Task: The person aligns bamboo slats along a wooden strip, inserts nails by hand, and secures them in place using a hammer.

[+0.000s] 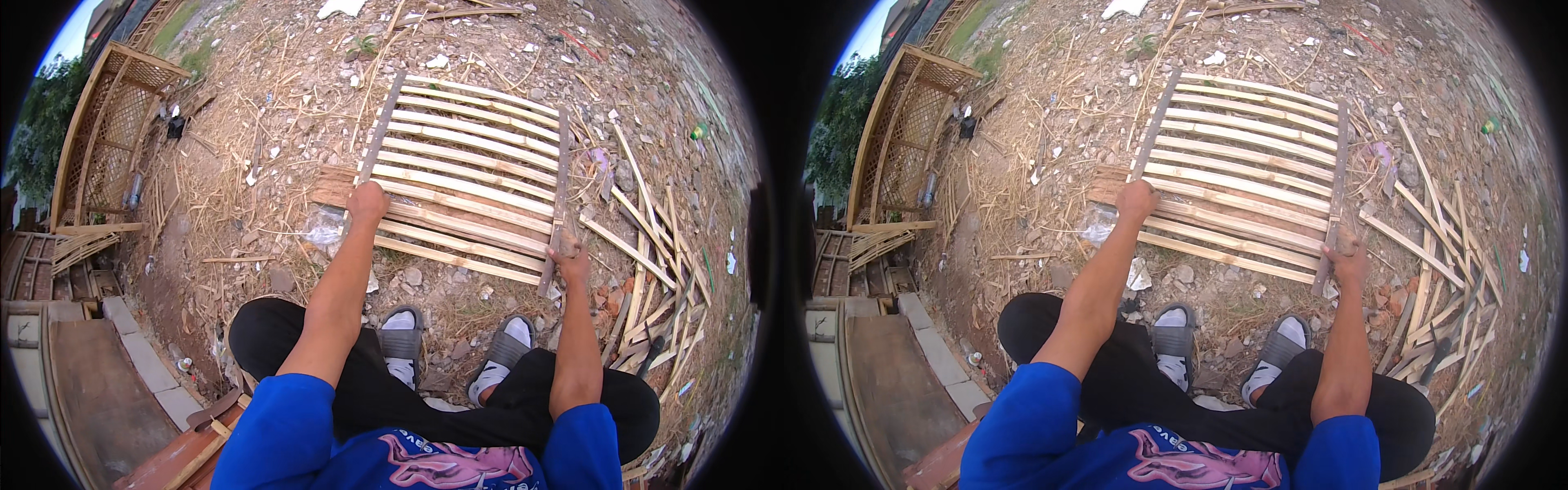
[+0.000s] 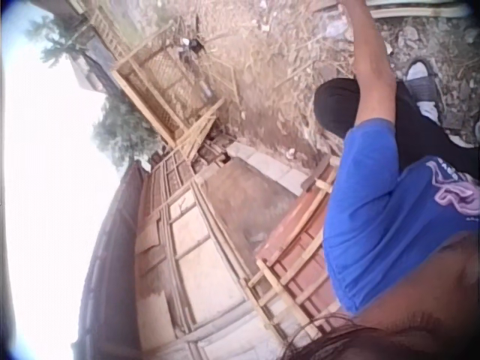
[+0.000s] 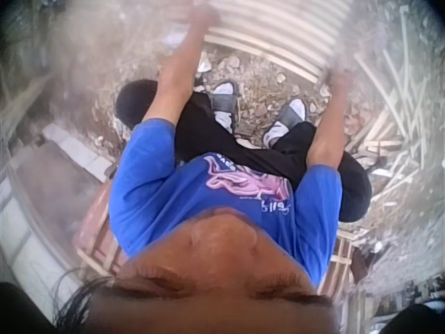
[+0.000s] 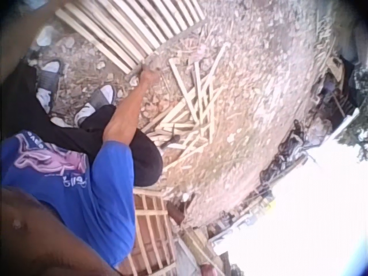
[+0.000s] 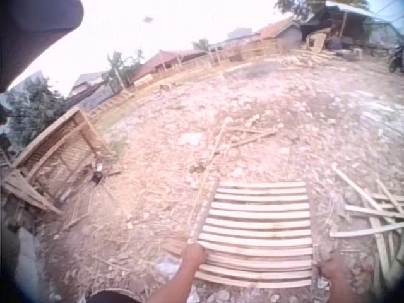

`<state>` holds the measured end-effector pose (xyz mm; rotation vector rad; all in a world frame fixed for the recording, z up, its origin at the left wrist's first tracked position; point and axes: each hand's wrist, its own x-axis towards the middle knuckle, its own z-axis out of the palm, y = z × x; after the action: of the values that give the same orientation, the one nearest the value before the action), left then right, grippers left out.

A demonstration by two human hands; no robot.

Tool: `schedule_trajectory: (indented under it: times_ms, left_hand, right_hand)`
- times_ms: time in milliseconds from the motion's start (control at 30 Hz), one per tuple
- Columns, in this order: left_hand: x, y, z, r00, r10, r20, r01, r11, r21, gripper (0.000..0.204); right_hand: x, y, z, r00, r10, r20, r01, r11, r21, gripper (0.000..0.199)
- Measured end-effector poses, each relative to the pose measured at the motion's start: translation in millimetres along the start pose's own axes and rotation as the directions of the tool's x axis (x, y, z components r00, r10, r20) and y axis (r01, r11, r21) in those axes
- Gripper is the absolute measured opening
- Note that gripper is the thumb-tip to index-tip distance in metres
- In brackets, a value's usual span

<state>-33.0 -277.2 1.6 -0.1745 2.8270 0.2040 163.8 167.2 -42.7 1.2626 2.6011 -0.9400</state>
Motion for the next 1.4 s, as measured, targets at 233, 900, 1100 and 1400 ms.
schedule_trajectory:
  times_ms: [233,900,1100,1400]
  left_hand:
    - [-5.7,13.9,12.2,0.977,-0.169,-0.132,0.171,0.985,0.010,0.031]
    - [-12.9,36.7,-1.2,0.924,-0.374,-0.081,0.371,0.927,-0.044,0.039]
    - [-13.9,37.0,2.3,0.949,-0.305,-0.085,0.308,0.951,0.029,0.031]
    - [-10.3,34.2,1.0,0.934,-0.339,-0.114,0.344,0.939,0.026,0.039]
  right_hand:
    - [6.1,2.6,-1.7,1.000,0.007,0.014,-0.008,1.000,0.027,0.095]
    - [-1.9,-6.7,-6.7,0.996,0.082,0.017,-0.083,0.996,0.044,0.094]
    - [-7.6,-15.8,-15.8,0.993,0.094,0.077,-0.101,0.991,0.086,0.096]
    - [2.4,-2.3,-3.1,0.997,0.059,0.043,-0.064,0.991,0.115,0.093]
